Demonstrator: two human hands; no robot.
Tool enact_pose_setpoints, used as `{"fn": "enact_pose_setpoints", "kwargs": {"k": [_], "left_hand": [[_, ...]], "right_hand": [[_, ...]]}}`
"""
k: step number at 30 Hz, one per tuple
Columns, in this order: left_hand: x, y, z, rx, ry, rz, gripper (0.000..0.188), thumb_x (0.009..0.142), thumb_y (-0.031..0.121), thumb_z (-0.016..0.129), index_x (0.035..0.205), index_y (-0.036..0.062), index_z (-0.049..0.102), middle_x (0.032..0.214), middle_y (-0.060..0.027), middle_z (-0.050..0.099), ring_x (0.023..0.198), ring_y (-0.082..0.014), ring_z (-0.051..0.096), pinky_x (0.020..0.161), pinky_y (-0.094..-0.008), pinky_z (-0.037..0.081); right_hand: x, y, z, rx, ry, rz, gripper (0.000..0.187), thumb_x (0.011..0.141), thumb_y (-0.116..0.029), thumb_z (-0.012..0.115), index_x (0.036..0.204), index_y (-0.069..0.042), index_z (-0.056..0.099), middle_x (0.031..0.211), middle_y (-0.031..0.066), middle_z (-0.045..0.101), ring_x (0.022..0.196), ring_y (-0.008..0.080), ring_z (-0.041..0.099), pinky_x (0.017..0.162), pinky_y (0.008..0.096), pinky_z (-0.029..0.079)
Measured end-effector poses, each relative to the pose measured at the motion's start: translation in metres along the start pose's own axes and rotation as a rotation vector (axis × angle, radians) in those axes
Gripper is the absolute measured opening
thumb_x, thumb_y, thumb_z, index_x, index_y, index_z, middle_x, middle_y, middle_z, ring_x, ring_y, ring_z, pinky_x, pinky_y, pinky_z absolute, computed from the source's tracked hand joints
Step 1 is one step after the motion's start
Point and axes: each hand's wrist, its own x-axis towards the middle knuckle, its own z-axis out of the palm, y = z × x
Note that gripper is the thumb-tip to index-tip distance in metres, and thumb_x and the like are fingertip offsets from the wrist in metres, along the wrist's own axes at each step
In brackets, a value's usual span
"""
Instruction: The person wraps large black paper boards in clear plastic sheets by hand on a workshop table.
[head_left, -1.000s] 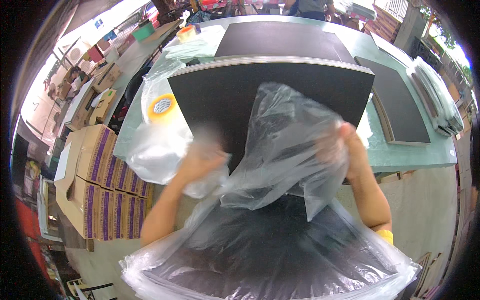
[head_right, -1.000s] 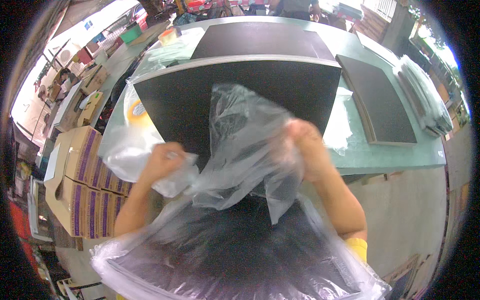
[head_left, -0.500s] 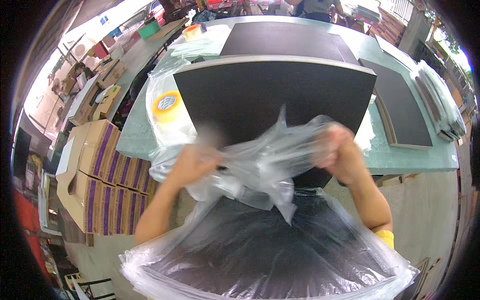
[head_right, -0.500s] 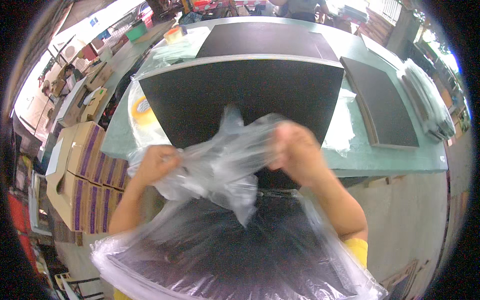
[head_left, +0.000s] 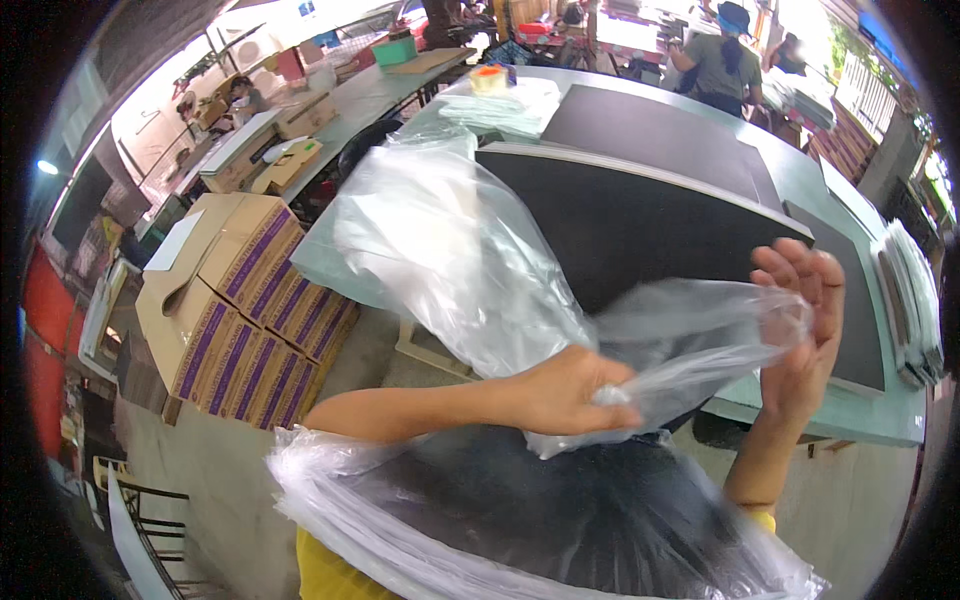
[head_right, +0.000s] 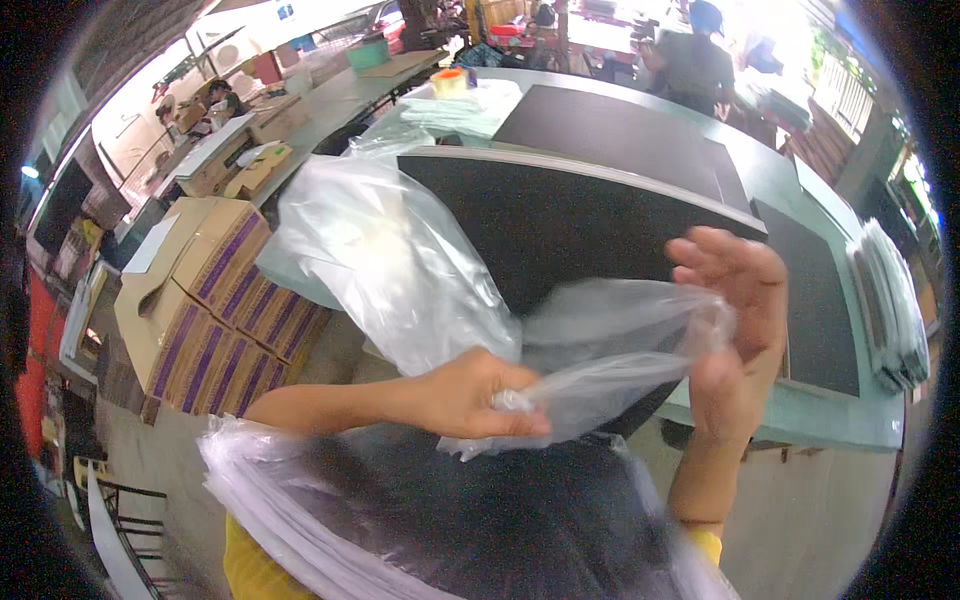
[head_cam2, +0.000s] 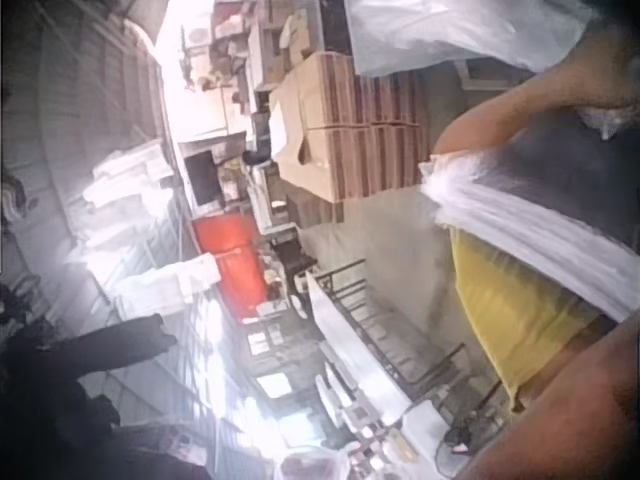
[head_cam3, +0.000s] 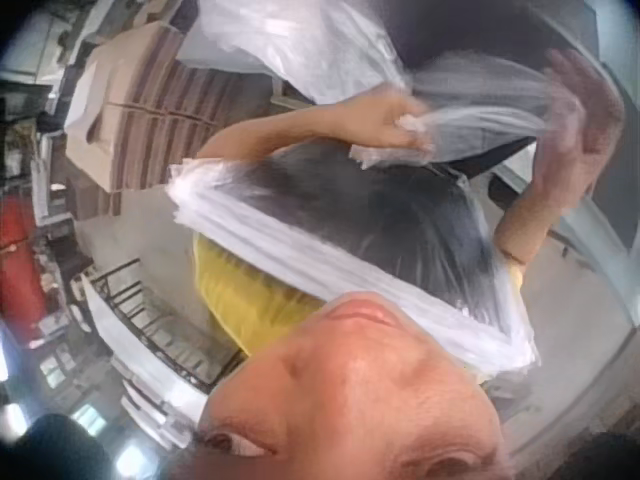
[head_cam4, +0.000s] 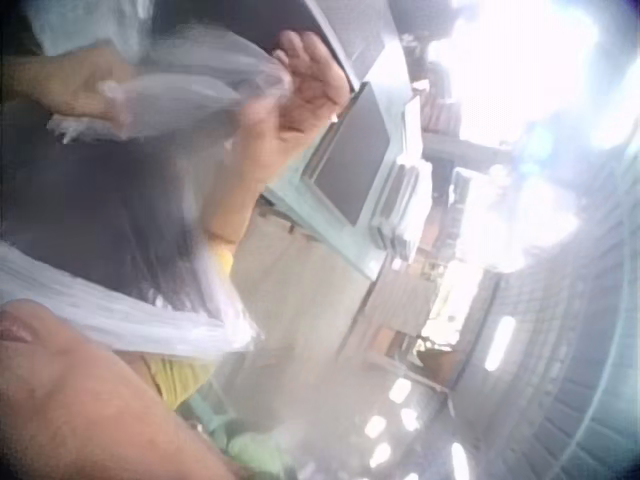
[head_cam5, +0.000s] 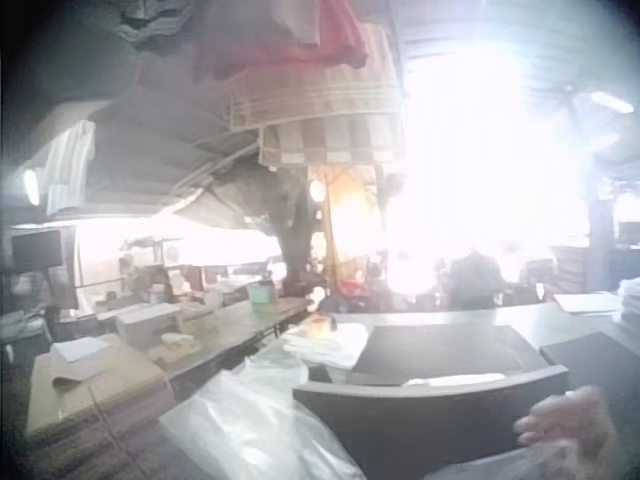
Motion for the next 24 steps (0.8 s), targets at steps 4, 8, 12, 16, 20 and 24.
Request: {"fn": "enact_pose_setpoints", "kwargs": {"k": [4,8,12,16,20,24], "left_hand": [[0.009,0.001,-0.006,-0.066,0.243,0.145,0.027,0.078,0.028,0.058,0.084,0.0017,0.060,0.067,-0.0103,0.059,0.060,-0.0126,0.054,0.056,-0.0273,0.042],[0.011,-0.002,-0.020,-0.145,0.248,0.219,0.022,0.084,0.022,0.051,0.081,0.0023,0.060,0.068,-0.0046,0.059,0.062,-0.0062,0.051,0.056,-0.0239,0.041],[-0.006,0.034,-0.044,-0.632,0.091,0.192,0.021,0.085,0.021,0.051,0.080,0.0017,0.054,0.071,-0.0008,0.057,0.065,-0.0052,0.049,0.058,-0.0203,0.040],[-0.012,0.013,-0.053,-0.273,-0.161,0.242,0.020,0.080,0.021,0.059,0.079,0.0016,0.059,0.068,-0.0021,0.058,0.066,-0.0068,0.053,0.058,-0.0219,0.041],[-0.014,0.001,-0.067,-0.443,-0.080,0.181,0.020,0.077,0.018,0.062,0.086,0.0003,0.059,0.068,-0.0067,0.060,0.068,-0.0111,0.057,0.059,-0.0259,0.043],[-0.027,0.032,-0.066,-0.068,-0.607,0.343,0.017,0.076,0.010,0.057,0.090,0.0013,0.057,0.071,-0.0124,0.060,0.068,-0.0207,0.060,0.060,-0.0318,0.046]], "right_hand": [[-0.025,0.036,-0.002,-0.377,-0.408,0.388,0.036,0.070,-0.026,0.066,0.088,0.003,0.055,0.095,0.0120,0.058,0.088,0.0211,0.055,0.080,0.0312,0.041],[-0.023,0.028,-0.026,0.535,0.020,0.594,0.025,0.079,-0.020,0.058,0.093,0.000,0.054,0.080,0.0078,0.059,0.070,0.0155,0.057,0.064,0.0284,0.047],[-0.026,0.036,0.002,0.236,-1.364,0.566,0.040,0.077,-0.030,0.061,0.100,0.001,0.054,0.092,0.0097,0.058,0.087,0.0200,0.053,0.077,0.0300,0.042],[-0.035,0.023,-0.043,0.121,-1.069,0.424,0.032,0.084,-0.032,0.049,0.097,-0.003,0.055,0.089,0.0103,0.059,0.081,0.0196,0.055,0.075,0.0341,0.044],[-0.039,0.026,-0.039,0.207,-1.431,0.506,0.033,0.085,-0.032,0.044,0.094,-0.002,0.054,0.079,0.0113,0.060,0.066,0.0229,0.059,0.062,0.0375,0.048],[-0.076,0.020,-0.053,-1.367,-1.541,0.610,0.024,0.076,-0.020,0.052,0.091,-0.002,0.058,0.086,0.0121,0.061,0.080,0.0236,0.060,0.069,0.0361,0.047]]}}
